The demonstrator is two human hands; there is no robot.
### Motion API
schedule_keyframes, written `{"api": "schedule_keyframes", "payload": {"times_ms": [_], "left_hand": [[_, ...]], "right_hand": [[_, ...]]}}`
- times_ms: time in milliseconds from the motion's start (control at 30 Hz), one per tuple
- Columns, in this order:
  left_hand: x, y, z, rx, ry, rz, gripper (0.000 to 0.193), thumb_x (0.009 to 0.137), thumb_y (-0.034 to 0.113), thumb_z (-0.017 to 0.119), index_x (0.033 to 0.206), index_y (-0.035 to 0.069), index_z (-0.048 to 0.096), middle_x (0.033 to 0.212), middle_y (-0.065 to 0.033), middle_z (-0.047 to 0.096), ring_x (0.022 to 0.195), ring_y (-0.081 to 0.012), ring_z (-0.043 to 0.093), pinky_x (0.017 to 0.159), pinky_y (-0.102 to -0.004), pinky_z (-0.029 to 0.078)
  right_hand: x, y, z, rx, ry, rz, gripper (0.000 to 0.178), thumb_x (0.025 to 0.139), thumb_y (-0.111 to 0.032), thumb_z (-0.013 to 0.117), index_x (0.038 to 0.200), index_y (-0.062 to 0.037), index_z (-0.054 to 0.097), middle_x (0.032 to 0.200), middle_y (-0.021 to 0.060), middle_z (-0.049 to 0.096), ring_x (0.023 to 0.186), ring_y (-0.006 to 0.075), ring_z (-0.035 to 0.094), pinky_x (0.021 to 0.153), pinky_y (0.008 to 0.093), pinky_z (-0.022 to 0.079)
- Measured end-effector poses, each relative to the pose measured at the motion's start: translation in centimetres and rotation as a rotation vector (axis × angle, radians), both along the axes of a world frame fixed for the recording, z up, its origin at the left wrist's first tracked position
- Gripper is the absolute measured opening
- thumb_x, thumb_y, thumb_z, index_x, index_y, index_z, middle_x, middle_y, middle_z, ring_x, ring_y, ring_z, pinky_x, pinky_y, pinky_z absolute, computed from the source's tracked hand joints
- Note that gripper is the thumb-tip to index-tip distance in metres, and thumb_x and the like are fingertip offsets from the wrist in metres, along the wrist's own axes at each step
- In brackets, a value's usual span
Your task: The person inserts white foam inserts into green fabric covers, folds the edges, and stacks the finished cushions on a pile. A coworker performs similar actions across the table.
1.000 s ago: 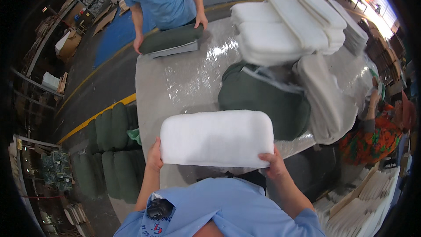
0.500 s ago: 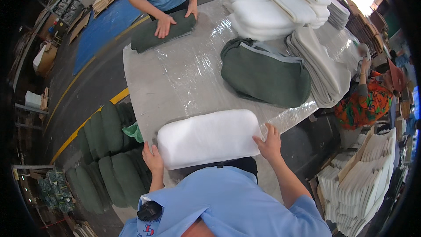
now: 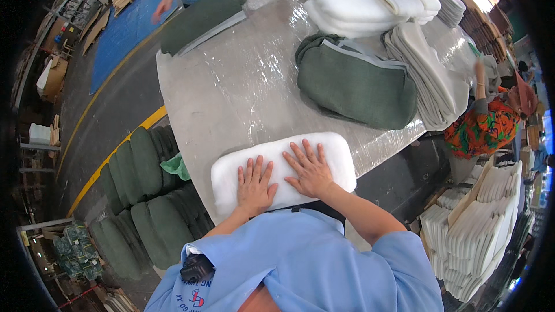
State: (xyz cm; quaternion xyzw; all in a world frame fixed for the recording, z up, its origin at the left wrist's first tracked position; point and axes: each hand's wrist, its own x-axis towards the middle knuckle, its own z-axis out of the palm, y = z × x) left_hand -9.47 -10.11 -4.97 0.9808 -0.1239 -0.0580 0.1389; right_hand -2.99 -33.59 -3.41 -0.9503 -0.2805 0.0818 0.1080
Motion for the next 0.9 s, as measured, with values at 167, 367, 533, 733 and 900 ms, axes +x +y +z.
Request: {"api": "schedule_keyframes", "payload": {"times_ms": [167, 367, 533, 733, 900], "left_hand": [[-0.6, 0.6, 0.2, -0.017, 0.022, 0.0, 0.072, 0.103, 0.05, 0.054, 0.168, 0.024, 0.037, 0.178, -0.0139, 0.017, 0.164, -0.0394, 0.012, 0.13, -0.0616, 0.003], [-0.1, 1.5, 2.2, -0.023, 0.041, 0.011, 0.072, 0.102, 0.046, 0.058, 0.167, 0.022, 0.039, 0.177, -0.0161, 0.02, 0.163, -0.0434, 0.015, 0.128, -0.0663, 0.009], [-2.5, 4.2, 1.9, 0.095, -0.016, 0.435, 0.071, 0.101, 0.044, 0.059, 0.165, 0.02, 0.041, 0.176, -0.0167, 0.022, 0.16, -0.051, 0.016, 0.125, -0.0729, 0.009], [-4.3, 5.2, 0.3, 0.09, -0.103, 0.398, 0.075, 0.096, 0.048, 0.063, 0.163, 0.02, 0.045, 0.175, -0.0165, 0.023, 0.157, -0.0548, 0.02, 0.121, -0.0749, 0.018], [-4.1, 5.7, 0.0, 0.055, -0.203, 0.361, 0.075, 0.094, 0.046, 0.065, 0.162, 0.018, 0.047, 0.173, -0.0181, 0.028, 0.154, -0.0545, 0.025, 0.12, -0.0713, 0.024]], "right_hand": [[-0.3, -0.2, -0.1, 0.026, 0.032, 0.007, 0.079, 0.1, -0.065, 0.052, 0.166, -0.0245, 0.039, 0.177, 0.0102, 0.023, 0.164, 0.04, 0.011, 0.127, 0.0693, 0.006], [0.1, -0.4, 1.7, 0.091, 0.035, 0.038, 0.079, 0.097, -0.061, 0.063, 0.165, -0.0252, 0.042, 0.176, 0.0118, 0.024, 0.163, 0.0417, 0.011, 0.126, 0.0708, 0.007], [-0.5, -4.1, 2.9, 0.001, -0.045, -0.231, 0.079, 0.095, -0.06, 0.067, 0.164, -0.0283, 0.044, 0.177, 0.0112, 0.023, 0.164, 0.0422, 0.009, 0.125, 0.0724, 0.008], [-1.4, -6.0, 0.8, -0.068, -0.054, -0.233, 0.077, 0.097, -0.065, 0.06, 0.164, -0.0317, 0.043, 0.176, 0.0111, 0.025, 0.164, 0.0409, 0.009, 0.126, 0.0702, 0.008], [-1.3, -6.2, 0.6, -0.053, -0.042, -0.224, 0.076, 0.098, -0.063, 0.059, 0.165, -0.032, 0.042, 0.176, 0.0114, 0.025, 0.164, 0.0406, 0.009, 0.127, 0.0688, 0.009]]}}
